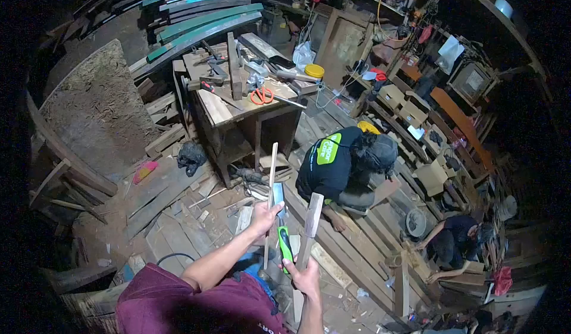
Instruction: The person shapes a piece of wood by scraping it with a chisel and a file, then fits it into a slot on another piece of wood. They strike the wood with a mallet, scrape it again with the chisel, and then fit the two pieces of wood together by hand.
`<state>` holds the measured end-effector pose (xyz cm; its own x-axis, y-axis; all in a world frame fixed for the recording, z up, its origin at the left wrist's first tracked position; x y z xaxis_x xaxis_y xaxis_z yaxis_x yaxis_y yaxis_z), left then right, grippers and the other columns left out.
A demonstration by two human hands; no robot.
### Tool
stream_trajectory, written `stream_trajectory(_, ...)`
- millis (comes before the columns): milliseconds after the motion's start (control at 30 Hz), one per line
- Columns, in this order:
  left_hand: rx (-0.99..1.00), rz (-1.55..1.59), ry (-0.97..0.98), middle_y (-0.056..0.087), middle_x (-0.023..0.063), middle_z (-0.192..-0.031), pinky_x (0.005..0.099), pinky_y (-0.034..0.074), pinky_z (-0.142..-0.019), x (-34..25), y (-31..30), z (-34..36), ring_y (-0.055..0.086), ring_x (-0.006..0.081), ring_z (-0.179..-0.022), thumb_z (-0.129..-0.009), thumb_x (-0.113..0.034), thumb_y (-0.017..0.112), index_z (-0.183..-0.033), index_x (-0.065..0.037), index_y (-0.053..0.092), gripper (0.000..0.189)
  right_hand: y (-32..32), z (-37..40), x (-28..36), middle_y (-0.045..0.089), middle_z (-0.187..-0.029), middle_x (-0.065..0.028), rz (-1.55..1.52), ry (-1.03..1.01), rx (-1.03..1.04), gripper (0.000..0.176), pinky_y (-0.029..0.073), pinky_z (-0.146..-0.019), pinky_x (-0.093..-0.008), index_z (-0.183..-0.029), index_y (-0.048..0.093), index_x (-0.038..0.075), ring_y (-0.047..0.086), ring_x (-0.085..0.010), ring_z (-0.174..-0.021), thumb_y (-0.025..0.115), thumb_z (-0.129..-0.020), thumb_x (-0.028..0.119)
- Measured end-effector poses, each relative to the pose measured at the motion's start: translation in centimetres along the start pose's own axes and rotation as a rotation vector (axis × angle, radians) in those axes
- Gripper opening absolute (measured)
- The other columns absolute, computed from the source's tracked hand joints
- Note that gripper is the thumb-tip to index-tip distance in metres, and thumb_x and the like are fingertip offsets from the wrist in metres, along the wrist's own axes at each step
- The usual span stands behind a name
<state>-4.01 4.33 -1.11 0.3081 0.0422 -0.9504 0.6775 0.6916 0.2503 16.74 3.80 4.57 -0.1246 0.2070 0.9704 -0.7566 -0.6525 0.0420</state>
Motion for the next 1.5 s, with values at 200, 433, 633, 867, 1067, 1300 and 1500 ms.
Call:
stream_trajectory(200, -0.194, 0.074, -0.261, 0.051, -0.0074, -0.059, 0.0245, 0.032, -0.045, 2.8, -7.4, -5.9, 0.044, 0.004, -0.051, -0.087, -0.03, 0.067, -0.074, -0.008, 0.063, 0.026, 1.0, -11.7, 2.0, 0.058, -0.07, -0.0068, 0.079, 0.049, -0.006, 0.021, 0.05, -0.05, -0.0312, -0.081, 0.047, 0.002, 0.068, -0.0228, -0.065, 0.067, -0.081, -0.003)
stream_trajectory(433, -0.609, 0.119, -0.226, 0.041, -0.0093, -0.054, 0.0226, 0.025, -0.039, 2.0, -19.3, -4.1, 0.035, 0.0029, -0.043, -0.092, -0.033, 0.06, -0.089, -0.007, 0.069, 0.027, 7.6, -32.5, 8.0, 0.056, -0.066, -0.0024, 0.397, -0.251, -0.018, 0.02, 0.048, -0.052, -0.0285, -0.075, 0.05, 0.004, 0.061, -0.0134, -0.06, 0.069, -0.078, 0.0)
stream_trajectory(633, -0.697, 0.237, -0.207, 0.033, -0.0097, -0.049, 0.0217, 0.02, -0.036, 3.7, -23.6, -1.6, 0.029, 0.0032, -0.038, -0.097, -0.032, 0.052, -0.093, -0.006, 0.065, 0.03, 18.8, -49.8, 9.4, 0.059, -0.068, -0.0046, 0.172, -0.34, -0.032, 0.019, 0.05, -0.054, -0.0296, -0.081, 0.054, 0.0, 0.063, -0.0168, -0.059, 0.072, -0.076, 0.004)
stream_trajectory(867, -0.742, 0.224, -0.176, 0.039, -0.004, -0.048, 0.0218, 0.026, -0.036, 8.0, -28.4, 0.3, 0.034, 0.0062, -0.039, -0.098, -0.052, 0.034, -0.094, 0.001, 0.065, 0.062, 26.3, -60.8, 7.7, 0.066, -0.1, -0.0165, 0.572, -0.416, -0.117, 0.046, 0.048, -0.084, -0.0389, -0.111, 0.061, 0.006, 0.063, -0.0303, -0.096, 0.077, -0.071, 0.025)
stream_trajectory(1067, -0.757, 0.236, -0.22, 0.039, -0.0035, -0.048, 0.0223, 0.027, -0.035, 7.9, -29.8, -0.7, 0.035, 0.007, -0.038, -0.098, -0.053, 0.034, -0.094, 0.0, 0.063, 0.061, 27.8, -63.3, 5.5, 0.068, -0.092, -0.0157, 0.55, -0.371, -0.085, 0.045, 0.05, -0.08, -0.04, -0.109, 0.061, 0.005, 0.066, -0.0302, -0.089, 0.077, -0.071, 0.024)
stream_trajectory(1300, -0.676, 0.192, -0.231, 0.039, -0.0029, -0.047, 0.0228, 0.027, -0.033, 6.8, -29.5, -3.2, 0.035, 0.0078, -0.037, -0.097, -0.055, 0.033, -0.094, -0.001, 0.061, 0.06, 26.9, -63.9, 7.7, 0.068, -0.093, -0.0165, 0.747, -0.435, 0.018, 0.048, 0.051, -0.077, -0.0414, -0.107, 0.063, 0.008, 0.066, -0.0304, -0.089, 0.074, -0.074, 0.042)
stream_trajectory(1500, -0.564, 0.195, -0.202, 0.039, -0.0024, -0.047, 0.0232, 0.027, -0.031, 7.4, -27.6, -5.7, 0.035, 0.0086, -0.035, -0.097, -0.056, 0.032, -0.094, -0.002, 0.059, 0.06, 21.6, -60.4, 9.5, 0.067, -0.066, -0.0065, 0.632, -0.532, -0.001, 0.031, 0.052, -0.063, -0.0354, -0.081, 0.067, 0.009, 0.066, -0.0211, -0.064, 0.076, -0.075, 0.038)
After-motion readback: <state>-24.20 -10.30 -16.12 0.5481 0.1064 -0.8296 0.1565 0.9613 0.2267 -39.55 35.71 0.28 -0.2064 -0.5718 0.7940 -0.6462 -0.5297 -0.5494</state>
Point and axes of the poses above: each hand's wrist, its own z-axis away from the middle knuckle, its own y-axis out of the palm, x = y × z, the point moved 6 cm from there along -z, towards the middle knuckle
